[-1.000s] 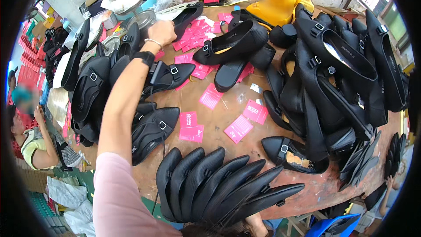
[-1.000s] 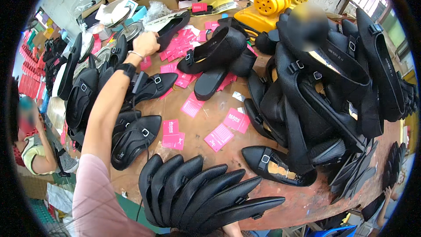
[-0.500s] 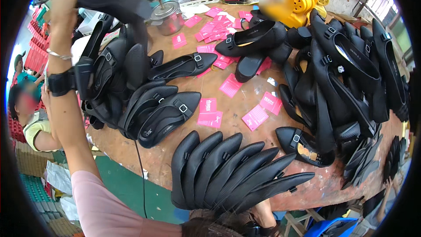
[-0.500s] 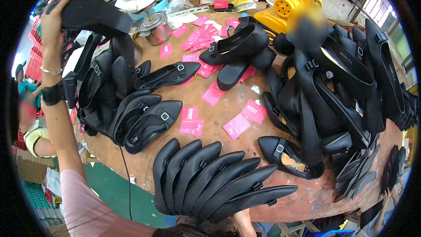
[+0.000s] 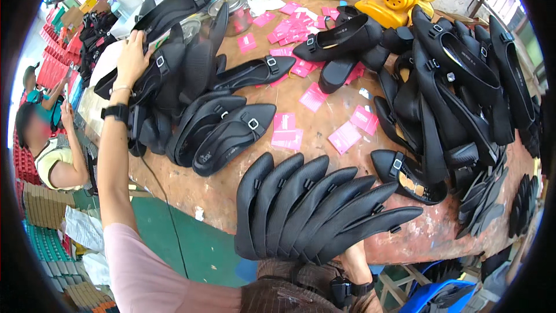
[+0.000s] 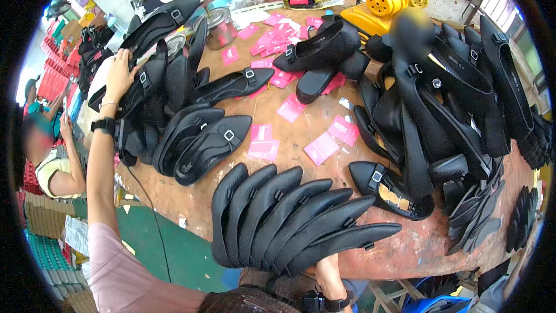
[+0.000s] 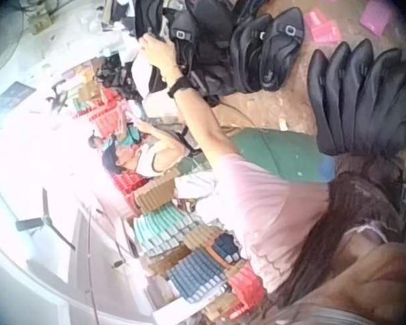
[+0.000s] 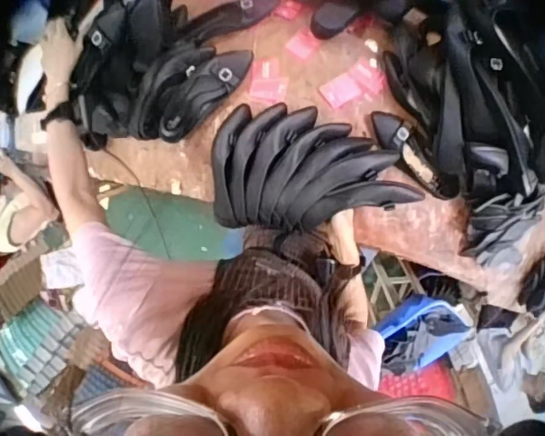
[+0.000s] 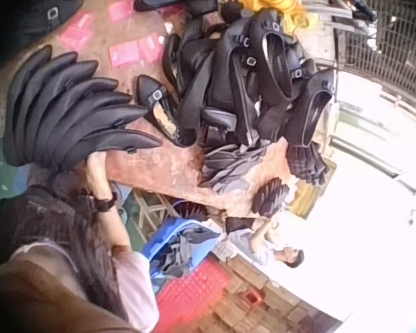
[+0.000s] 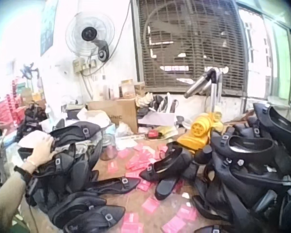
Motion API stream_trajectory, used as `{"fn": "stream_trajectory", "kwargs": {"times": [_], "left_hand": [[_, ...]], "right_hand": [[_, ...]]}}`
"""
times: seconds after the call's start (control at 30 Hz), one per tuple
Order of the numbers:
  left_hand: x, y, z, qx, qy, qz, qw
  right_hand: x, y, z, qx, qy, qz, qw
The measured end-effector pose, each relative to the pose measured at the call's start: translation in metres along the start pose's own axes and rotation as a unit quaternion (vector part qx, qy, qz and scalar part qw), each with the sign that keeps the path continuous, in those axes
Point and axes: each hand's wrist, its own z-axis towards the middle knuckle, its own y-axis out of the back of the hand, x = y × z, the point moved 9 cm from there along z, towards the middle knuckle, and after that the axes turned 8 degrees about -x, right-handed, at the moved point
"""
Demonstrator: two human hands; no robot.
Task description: Manually inserting and pressing insoles into shoes at a shoe manufacturing facility.
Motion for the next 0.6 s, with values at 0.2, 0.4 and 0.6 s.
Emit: {"fn": "stream_trajectory", "kwargs": {"times": [0.2, 0.4, 0.6], "left_hand": [[-0.040, 0.074, 0.007, 0.065, 0.042, 0.019, 0.997], [-0.270, 0.102, -0.049, 0.051, -0.226, -0.325, 0.917], [-0.257, -0.069, -0.068, 0.236, -0.090, -0.128, 0.959]], "right_hand": [[-0.011, 0.007, -0.018, 0.026, 0.056, 0.015, 0.998], [-0.018, 0.031, -0.002, 0.013, 0.072, 0.012, 0.997], [-0.007, 0.006, -0.021, 0.034, 0.021, -0.014, 0.999]]}}
